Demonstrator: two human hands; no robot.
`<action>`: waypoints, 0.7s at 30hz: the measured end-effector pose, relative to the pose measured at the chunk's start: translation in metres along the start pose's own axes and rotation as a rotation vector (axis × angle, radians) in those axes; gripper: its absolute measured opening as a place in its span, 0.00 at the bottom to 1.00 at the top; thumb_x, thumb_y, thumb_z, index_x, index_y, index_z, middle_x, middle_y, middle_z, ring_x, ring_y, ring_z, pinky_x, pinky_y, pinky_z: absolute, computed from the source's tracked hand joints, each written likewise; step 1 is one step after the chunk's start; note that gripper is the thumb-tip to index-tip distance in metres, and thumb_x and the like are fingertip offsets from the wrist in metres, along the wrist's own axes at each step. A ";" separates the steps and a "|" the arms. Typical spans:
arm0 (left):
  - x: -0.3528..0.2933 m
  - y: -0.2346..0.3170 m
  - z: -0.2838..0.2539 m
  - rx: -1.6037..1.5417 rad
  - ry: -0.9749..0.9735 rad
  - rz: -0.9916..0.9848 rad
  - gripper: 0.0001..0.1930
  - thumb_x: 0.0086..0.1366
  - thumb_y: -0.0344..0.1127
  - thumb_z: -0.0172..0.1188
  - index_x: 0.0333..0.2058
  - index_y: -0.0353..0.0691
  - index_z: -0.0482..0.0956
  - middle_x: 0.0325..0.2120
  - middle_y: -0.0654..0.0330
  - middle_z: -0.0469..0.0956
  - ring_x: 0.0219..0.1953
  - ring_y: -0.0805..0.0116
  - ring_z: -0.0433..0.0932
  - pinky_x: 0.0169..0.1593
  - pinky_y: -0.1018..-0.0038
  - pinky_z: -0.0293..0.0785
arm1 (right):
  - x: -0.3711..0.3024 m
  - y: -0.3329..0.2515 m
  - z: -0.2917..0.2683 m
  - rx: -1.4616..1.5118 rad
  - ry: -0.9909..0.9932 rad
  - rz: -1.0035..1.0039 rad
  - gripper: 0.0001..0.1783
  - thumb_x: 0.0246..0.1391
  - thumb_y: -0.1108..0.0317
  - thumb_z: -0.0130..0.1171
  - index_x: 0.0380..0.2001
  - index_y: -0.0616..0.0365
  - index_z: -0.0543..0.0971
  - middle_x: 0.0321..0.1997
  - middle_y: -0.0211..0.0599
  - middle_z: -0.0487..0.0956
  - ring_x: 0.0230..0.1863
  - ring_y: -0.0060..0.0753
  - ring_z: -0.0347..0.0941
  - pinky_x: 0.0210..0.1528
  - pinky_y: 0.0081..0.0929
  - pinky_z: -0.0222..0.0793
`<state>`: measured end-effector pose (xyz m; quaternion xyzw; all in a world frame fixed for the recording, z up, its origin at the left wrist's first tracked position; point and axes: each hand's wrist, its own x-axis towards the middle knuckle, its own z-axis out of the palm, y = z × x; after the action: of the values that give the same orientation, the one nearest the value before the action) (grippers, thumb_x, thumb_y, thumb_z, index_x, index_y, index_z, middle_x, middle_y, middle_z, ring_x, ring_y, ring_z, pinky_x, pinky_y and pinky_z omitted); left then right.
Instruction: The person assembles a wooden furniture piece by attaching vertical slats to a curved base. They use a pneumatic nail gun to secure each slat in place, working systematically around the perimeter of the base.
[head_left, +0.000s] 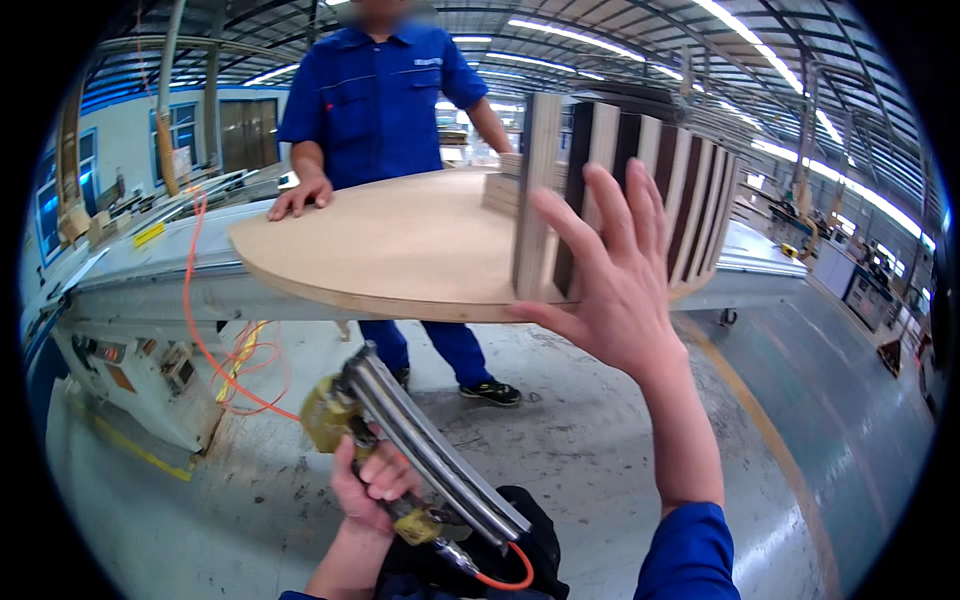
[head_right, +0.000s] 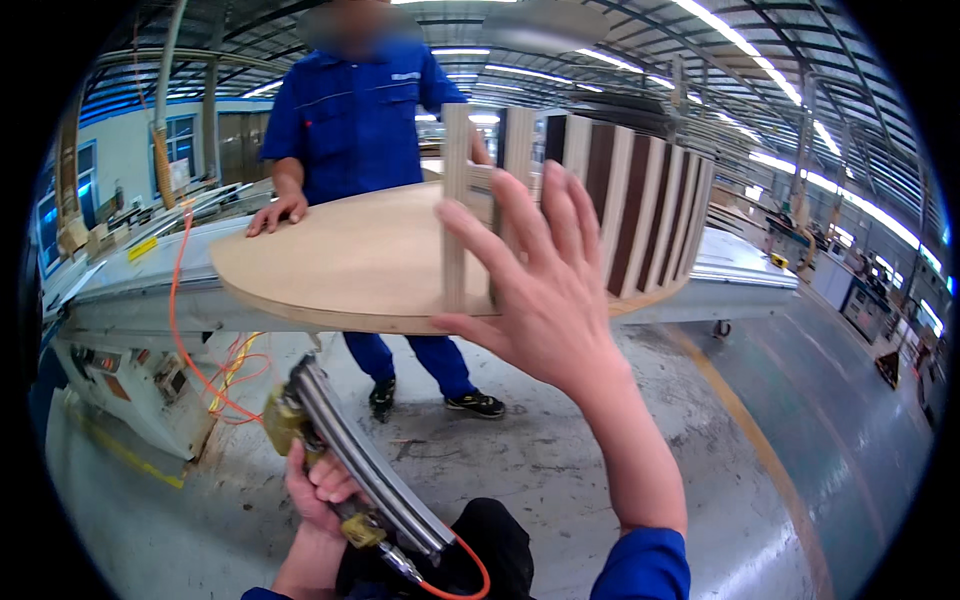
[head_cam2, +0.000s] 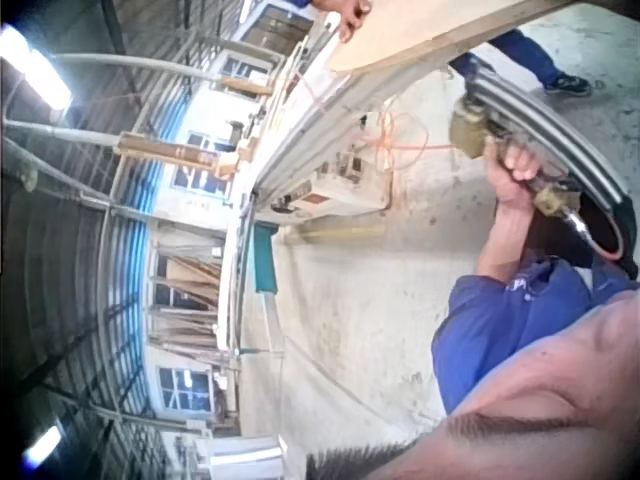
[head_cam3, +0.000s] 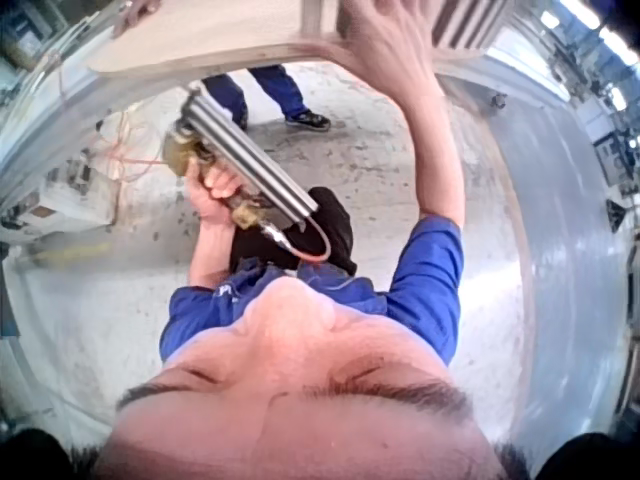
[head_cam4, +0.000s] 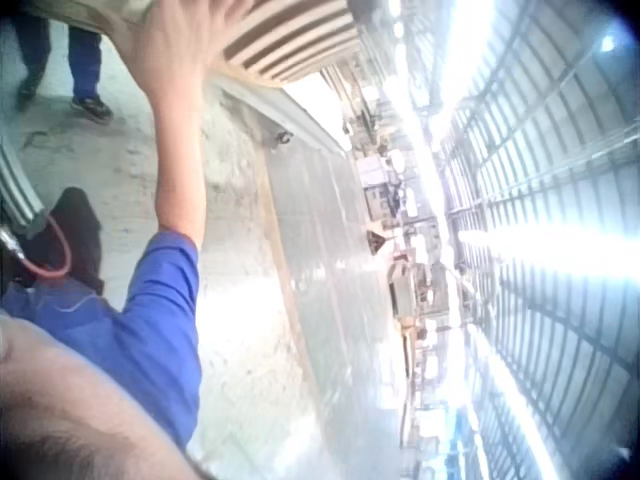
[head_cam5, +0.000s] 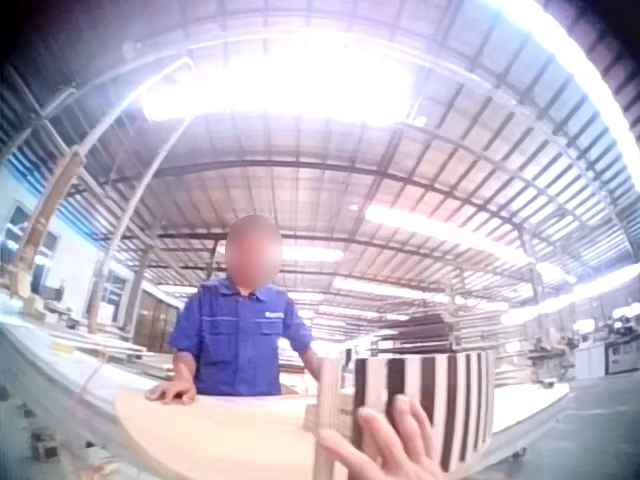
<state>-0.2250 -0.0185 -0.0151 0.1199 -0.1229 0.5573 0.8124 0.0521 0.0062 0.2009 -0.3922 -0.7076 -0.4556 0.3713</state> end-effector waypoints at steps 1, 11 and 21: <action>-0.004 0.015 0.001 0.073 -0.078 0.070 0.21 0.74 0.53 0.53 0.53 0.43 0.77 0.15 0.75 0.61 0.14 0.84 0.61 0.23 0.80 0.65 | -0.008 0.000 0.006 -0.033 -0.049 0.012 0.50 0.45 0.32 0.71 0.70 0.30 0.67 0.78 0.44 0.53 0.81 0.62 0.37 0.80 0.57 0.33; -0.043 0.136 0.113 1.112 0.167 0.837 0.19 0.71 0.37 0.53 0.56 0.34 0.68 0.20 0.66 0.69 0.16 0.76 0.67 0.23 0.76 0.67 | -0.027 0.008 0.013 -0.122 0.039 0.066 0.40 0.54 0.35 0.64 0.68 0.35 0.71 0.79 0.48 0.52 0.82 0.64 0.35 0.79 0.61 0.33; 0.066 0.288 0.181 2.965 0.628 1.242 0.19 0.59 0.30 0.64 0.51 0.41 0.78 0.36 0.44 0.83 0.41 0.39 0.82 0.41 0.49 0.76 | -0.037 0.020 0.023 -0.157 0.176 0.016 0.40 0.61 0.34 0.56 0.68 0.46 0.70 0.76 0.49 0.61 0.79 0.63 0.47 0.77 0.60 0.39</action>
<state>-0.4829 0.0796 0.1939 -0.5727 -0.6215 -0.4042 0.3499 0.0812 0.0248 0.1682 -0.3841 -0.6313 -0.5395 0.4036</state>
